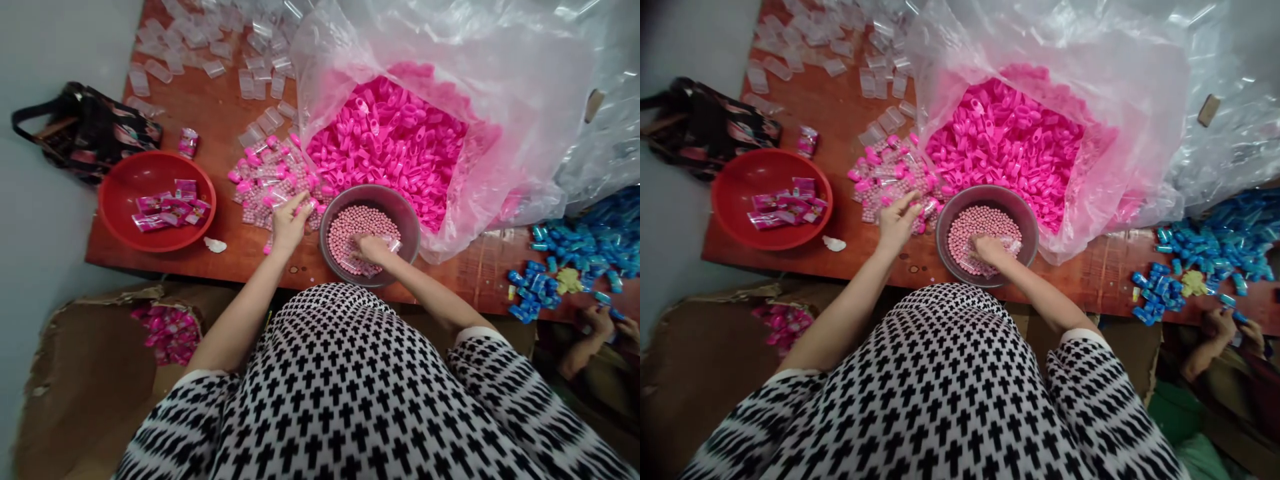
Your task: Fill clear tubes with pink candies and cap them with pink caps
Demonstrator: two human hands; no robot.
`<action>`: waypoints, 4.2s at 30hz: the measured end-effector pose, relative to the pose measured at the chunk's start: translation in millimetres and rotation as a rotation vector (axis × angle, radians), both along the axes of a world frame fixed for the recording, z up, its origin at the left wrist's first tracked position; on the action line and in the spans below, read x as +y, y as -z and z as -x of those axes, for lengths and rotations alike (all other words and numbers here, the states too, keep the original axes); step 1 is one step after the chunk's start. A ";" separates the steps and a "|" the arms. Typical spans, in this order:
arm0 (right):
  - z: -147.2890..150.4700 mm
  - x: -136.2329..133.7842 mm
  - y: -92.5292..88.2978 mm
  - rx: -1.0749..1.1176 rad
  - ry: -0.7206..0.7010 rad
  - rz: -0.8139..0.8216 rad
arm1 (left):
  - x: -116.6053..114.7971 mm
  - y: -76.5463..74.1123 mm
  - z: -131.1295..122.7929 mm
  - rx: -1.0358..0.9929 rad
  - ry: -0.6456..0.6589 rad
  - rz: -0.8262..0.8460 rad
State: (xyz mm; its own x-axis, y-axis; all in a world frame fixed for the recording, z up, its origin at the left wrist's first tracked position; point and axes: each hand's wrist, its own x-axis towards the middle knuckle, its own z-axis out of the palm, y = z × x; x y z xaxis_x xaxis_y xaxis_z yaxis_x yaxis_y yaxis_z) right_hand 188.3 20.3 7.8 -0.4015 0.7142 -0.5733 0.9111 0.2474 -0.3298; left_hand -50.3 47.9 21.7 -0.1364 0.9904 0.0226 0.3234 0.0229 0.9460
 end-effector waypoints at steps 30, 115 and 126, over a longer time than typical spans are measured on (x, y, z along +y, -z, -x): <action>-25.2 37.3 -14.7 0.737 0.080 -0.115 | -31.5 5.6 -79.7 -0.727 0.087 0.611; -63.4 39.6 -101.7 0.296 -0.247 -0.335 | -9.5 -20.0 -71.9 0.021 0.377 0.021; -29.1 15.7 -87.0 0.740 0.098 -0.442 | -28.1 -30.8 -80.5 -0.121 0.369 0.007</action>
State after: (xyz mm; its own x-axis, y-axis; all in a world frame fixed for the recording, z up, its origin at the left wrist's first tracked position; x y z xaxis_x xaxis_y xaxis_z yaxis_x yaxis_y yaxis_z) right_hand 217.4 36.0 94.8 -0.4863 0.8610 0.1491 0.5242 0.4240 -0.7386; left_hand 30.2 19.8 52.6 0.2276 0.9735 0.0217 0.1972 -0.0680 0.9780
